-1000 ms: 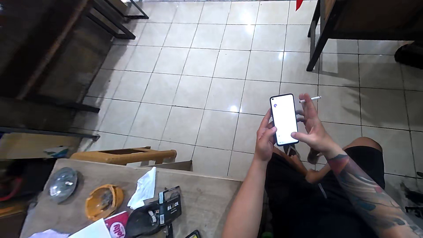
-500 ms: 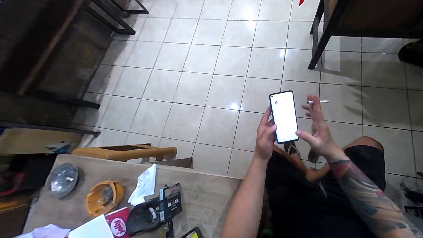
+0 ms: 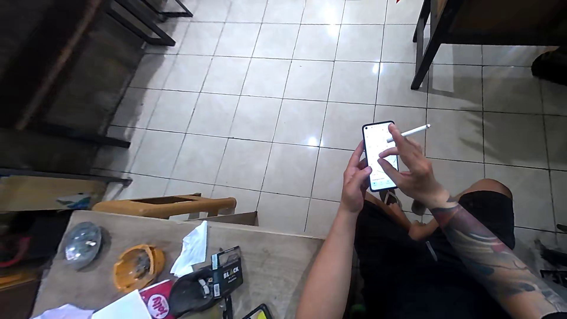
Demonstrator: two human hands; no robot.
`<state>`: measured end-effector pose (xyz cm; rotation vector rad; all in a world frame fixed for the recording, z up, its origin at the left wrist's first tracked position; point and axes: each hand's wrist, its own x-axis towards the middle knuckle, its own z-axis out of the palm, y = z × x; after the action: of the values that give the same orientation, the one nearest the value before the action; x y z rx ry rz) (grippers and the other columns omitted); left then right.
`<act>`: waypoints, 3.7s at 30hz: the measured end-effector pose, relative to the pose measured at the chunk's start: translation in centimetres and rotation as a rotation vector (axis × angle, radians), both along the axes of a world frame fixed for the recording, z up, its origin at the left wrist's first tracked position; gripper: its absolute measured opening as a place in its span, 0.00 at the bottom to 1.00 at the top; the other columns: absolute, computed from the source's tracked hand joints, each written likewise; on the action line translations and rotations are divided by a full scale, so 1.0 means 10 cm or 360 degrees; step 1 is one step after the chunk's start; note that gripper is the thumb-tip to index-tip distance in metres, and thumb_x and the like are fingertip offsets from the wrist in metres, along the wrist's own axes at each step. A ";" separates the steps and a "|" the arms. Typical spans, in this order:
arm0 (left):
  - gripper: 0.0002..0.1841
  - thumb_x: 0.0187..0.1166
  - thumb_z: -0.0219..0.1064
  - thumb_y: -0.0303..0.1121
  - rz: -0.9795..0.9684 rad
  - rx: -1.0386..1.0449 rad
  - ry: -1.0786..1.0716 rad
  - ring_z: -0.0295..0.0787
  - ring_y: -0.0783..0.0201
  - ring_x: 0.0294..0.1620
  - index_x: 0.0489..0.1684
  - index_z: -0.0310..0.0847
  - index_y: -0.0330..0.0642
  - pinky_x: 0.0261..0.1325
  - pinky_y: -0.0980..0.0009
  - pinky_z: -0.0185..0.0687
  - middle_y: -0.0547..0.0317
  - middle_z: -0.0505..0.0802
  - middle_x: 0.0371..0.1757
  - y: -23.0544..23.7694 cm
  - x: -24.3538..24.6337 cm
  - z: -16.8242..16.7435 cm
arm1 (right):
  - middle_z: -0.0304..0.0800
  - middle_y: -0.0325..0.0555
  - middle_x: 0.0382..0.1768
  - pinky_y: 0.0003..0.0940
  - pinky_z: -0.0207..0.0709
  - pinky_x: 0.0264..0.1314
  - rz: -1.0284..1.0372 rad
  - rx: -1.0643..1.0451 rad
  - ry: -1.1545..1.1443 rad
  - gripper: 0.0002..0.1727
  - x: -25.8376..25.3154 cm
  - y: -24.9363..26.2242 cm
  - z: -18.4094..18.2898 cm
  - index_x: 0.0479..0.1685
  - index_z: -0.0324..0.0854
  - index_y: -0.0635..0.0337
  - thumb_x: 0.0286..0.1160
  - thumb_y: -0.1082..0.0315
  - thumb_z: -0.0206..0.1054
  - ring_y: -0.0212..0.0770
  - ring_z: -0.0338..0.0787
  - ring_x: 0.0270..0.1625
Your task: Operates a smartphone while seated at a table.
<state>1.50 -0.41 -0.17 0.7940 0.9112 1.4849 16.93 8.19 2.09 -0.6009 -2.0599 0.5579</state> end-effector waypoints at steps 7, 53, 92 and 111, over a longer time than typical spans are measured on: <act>0.34 0.85 0.53 0.45 0.0002 0.0010 0.0012 0.89 0.61 0.60 0.95 0.51 0.66 0.54 0.62 0.89 0.53 0.83 0.77 -0.01 0.00 0.00 | 0.83 0.48 0.77 0.54 0.55 0.92 -0.0002 0.0073 -0.0196 0.50 0.06 0.06 -0.05 0.91 0.59 0.63 0.68 0.56 0.81 0.40 0.79 0.80; 0.36 0.84 0.53 0.47 -0.0043 0.0024 0.0038 0.90 0.62 0.57 0.96 0.48 0.64 0.53 0.62 0.89 0.52 0.85 0.75 -0.01 0.01 0.03 | 0.93 0.46 0.63 0.53 0.64 0.87 -0.0002 0.0107 0.0093 0.38 0.09 0.02 -0.05 0.85 0.68 0.62 0.72 0.73 0.76 0.42 0.85 0.75; 0.37 0.83 0.55 0.47 -0.0045 0.0036 -0.0011 0.91 0.60 0.57 0.95 0.48 0.64 0.53 0.61 0.90 0.50 0.84 0.75 -0.02 0.00 0.04 | 0.90 0.48 0.65 0.53 0.67 0.84 -0.0021 -0.0035 0.0078 0.40 0.19 0.03 -0.03 0.88 0.61 0.63 0.74 0.69 0.73 0.43 0.86 0.70; 0.36 0.84 0.54 0.46 -0.0055 0.0051 -0.0015 0.89 0.61 0.61 0.95 0.47 0.63 0.57 0.61 0.89 0.51 0.83 0.76 -0.01 0.00 0.03 | 0.80 0.49 0.77 0.56 0.54 0.90 0.0060 -0.0078 -0.0087 0.57 0.10 0.01 0.00 0.94 0.49 0.62 0.65 0.58 0.83 0.43 0.78 0.79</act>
<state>1.51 -0.52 0.11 0.8217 0.8643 1.4749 17.94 8.24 2.08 -0.6132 -2.1182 0.6213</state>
